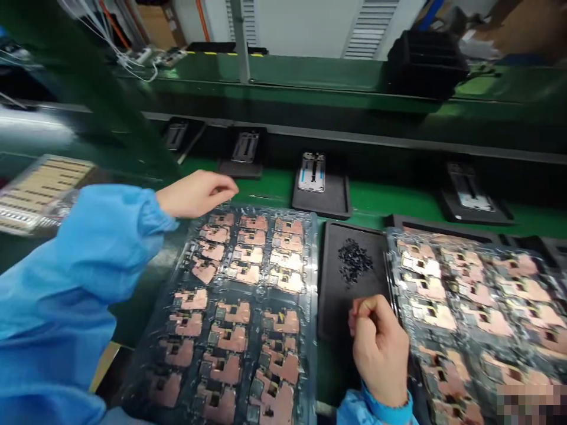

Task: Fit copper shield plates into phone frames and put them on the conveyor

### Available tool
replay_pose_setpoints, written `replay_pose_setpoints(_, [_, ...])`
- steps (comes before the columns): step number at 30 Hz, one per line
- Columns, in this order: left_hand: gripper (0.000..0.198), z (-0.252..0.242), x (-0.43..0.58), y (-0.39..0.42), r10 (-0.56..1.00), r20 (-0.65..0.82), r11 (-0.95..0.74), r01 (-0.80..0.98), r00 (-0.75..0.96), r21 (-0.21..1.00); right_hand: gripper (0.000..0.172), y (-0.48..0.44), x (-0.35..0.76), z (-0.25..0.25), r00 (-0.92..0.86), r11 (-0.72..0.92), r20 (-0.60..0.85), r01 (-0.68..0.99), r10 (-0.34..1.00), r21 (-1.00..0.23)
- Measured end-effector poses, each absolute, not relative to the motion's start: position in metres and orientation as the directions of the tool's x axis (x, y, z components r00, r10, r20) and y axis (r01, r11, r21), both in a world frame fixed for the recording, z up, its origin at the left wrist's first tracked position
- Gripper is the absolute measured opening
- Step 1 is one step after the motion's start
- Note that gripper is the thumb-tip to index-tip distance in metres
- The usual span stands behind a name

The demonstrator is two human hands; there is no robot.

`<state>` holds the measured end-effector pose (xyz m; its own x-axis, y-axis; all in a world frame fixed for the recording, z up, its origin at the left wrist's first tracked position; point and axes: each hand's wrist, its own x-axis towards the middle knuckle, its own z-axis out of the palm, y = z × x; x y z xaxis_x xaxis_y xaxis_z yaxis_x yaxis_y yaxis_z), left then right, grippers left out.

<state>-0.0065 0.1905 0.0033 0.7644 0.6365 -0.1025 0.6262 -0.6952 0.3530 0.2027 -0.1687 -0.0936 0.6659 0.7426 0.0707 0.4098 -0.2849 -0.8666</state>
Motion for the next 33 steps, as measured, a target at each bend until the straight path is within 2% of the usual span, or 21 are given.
replay_pose_setpoints(4, [0.046,-0.016,-0.079,0.167,0.705,-0.088,-0.672,0.703,0.704,0.233,0.018,-0.164,0.198,-0.089,0.516,-0.243,-0.092,0.234,0.852,-0.941])
replay_pose_setpoints(7, [0.045,-0.04,-0.069,0.151,0.703,-0.062,-0.68,0.695,0.709,0.233,0.018,-0.162,0.196,-0.083,0.453,-0.263,-0.117,0.274,0.884,-0.925])
replay_pose_setpoints(11, [0.04,-0.058,-0.021,0.133,0.695,-0.008,-0.698,0.678,0.719,0.232,0.022,-0.165,0.193,-0.071,0.428,-0.254,-0.073,0.384,0.901,-0.888])
replay_pose_setpoints(16, [0.031,-0.067,0.004,0.128,0.679,0.037,-0.719,0.655,0.733,0.233,0.032,-0.172,0.185,-0.066,0.421,-0.154,0.041,0.42,0.906,-0.894])
replay_pose_setpoints(18, [0.029,-0.069,0.003,0.13,0.673,0.051,-0.721,0.639,0.738,0.268,0.029,-0.172,0.182,-0.068,0.454,-0.15,0.041,0.375,0.89,-0.915])
replay_pose_setpoints(20, [0.024,-0.071,0.003,0.131,0.666,0.06,-0.717,0.616,0.744,0.327,0.016,-0.171,0.179,-0.071,0.509,-0.154,0.019,0.295,0.861,-0.943])
replay_pose_setpoints(21, [0.021,-0.071,0.002,0.131,0.665,0.066,-0.711,0.603,0.744,0.362,0.014,-0.169,0.178,-0.071,0.528,-0.146,0.01,0.253,0.849,-0.956])
replay_pose_setpoints(23, [0.02,-0.068,0.0,0.127,0.67,0.084,-0.69,0.575,0.738,0.44,0.021,-0.165,0.175,-0.068,0.53,-0.11,0.013,0.2,0.848,-0.974])
replay_pose_setpoints(26, [0.026,-0.052,-0.01,0.113,0.684,0.143,-0.658,0.521,0.716,0.543,0.018,-0.157,0.172,-0.058,0.481,-0.057,0.035,0.177,0.876,-0.983])
replay_pose_setpoints(29, [0.025,-0.031,-0.015,0.1,0.709,0.125,-0.579,0.472,0.694,0.664,0.011,-0.144,0.172,-0.051,0.441,-0.033,0.088,0.26,0.893,-0.965])
replay_pose_setpoints(30, [0.024,-0.026,-0.011,0.098,0.71,0.069,-0.528,0.465,0.701,0.711,0.009,-0.139,0.172,-0.05,0.431,-0.031,0.119,0.325,0.895,-0.945])
replay_pose_setpoints(33, [0.021,-0.02,0.027,0.107,0.661,-0.111,-0.392,0.467,0.742,0.792,0.018,-0.124,0.177,-0.058,0.43,-0.056,0.208,0.525,0.878,-0.849])
